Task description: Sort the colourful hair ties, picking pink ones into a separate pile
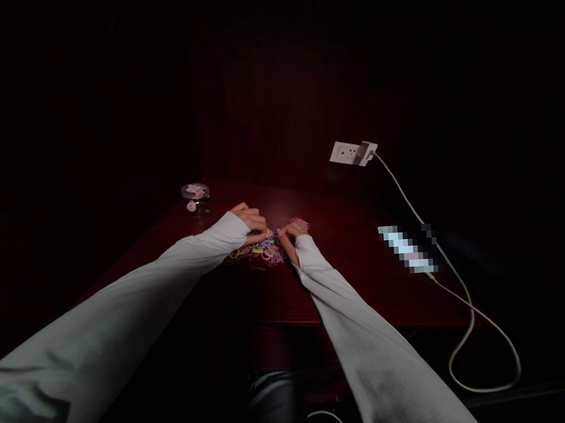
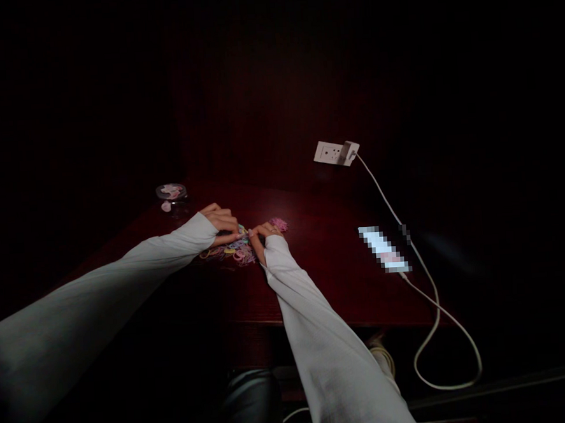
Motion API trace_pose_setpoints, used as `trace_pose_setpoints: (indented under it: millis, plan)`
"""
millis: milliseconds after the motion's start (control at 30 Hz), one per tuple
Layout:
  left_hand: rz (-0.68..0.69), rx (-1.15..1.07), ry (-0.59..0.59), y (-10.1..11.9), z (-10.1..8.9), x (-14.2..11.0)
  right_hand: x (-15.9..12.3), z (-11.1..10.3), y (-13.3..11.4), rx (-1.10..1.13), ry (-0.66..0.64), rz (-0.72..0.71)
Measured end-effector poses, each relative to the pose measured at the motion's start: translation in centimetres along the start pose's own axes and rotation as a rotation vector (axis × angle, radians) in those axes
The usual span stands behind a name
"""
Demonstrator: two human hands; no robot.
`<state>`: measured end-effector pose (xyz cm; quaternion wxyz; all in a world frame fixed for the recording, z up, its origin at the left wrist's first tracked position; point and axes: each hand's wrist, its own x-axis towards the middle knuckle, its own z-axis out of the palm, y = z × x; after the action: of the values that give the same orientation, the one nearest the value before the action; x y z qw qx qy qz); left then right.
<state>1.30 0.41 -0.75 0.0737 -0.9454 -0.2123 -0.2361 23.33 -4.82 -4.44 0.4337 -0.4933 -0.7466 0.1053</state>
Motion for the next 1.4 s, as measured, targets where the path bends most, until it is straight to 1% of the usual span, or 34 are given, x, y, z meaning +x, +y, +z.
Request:
trace_pose_setpoints:
  millis: [133,233,400,667,833,933,1033,1233,1333,1400]
  plan:
    - [0.008,-0.007,-0.002,0.0,-0.1,0.0,0.0,-0.4,-0.2,-0.019,-0.008,-0.014]
    - [0.013,0.003,-0.010,0.0,-0.1,0.0,0.0,-0.9,-0.4,-0.027,-0.047,-0.021]
    - [0.018,-0.009,-0.031,-0.1,0.0,0.1,0.0,-1.2,-0.7,-0.022,-0.064,0.020]
    - [0.053,-0.056,0.018,-0.3,0.0,0.0,-0.3,-1.6,-1.0,-0.044,-0.100,0.015]
    - [0.095,-0.083,0.080,-0.7,0.4,-0.1,-0.3,-1.8,-1.3,-0.009,-0.127,0.019]
    - [0.087,-0.085,0.086,-0.7,0.5,0.0,-0.3,-1.9,-1.3,0.012,-0.151,0.044]
    - [0.068,-0.080,0.074,-0.3,0.0,0.0,-0.2,-1.9,-1.3,0.015,-0.168,0.067]
    - [0.067,-0.079,0.022,1.1,-1.7,-0.1,-0.1,-1.9,-1.3,0.021,-0.180,0.085]
    - [0.081,-0.067,0.019,1.3,-2.0,-0.2,-0.1,-1.9,-1.3,0.012,-0.177,0.078]
    - [0.088,-0.055,0.019,1.2,-1.8,-0.2,-0.2,-1.9,-1.3,0.004,-0.169,0.063]
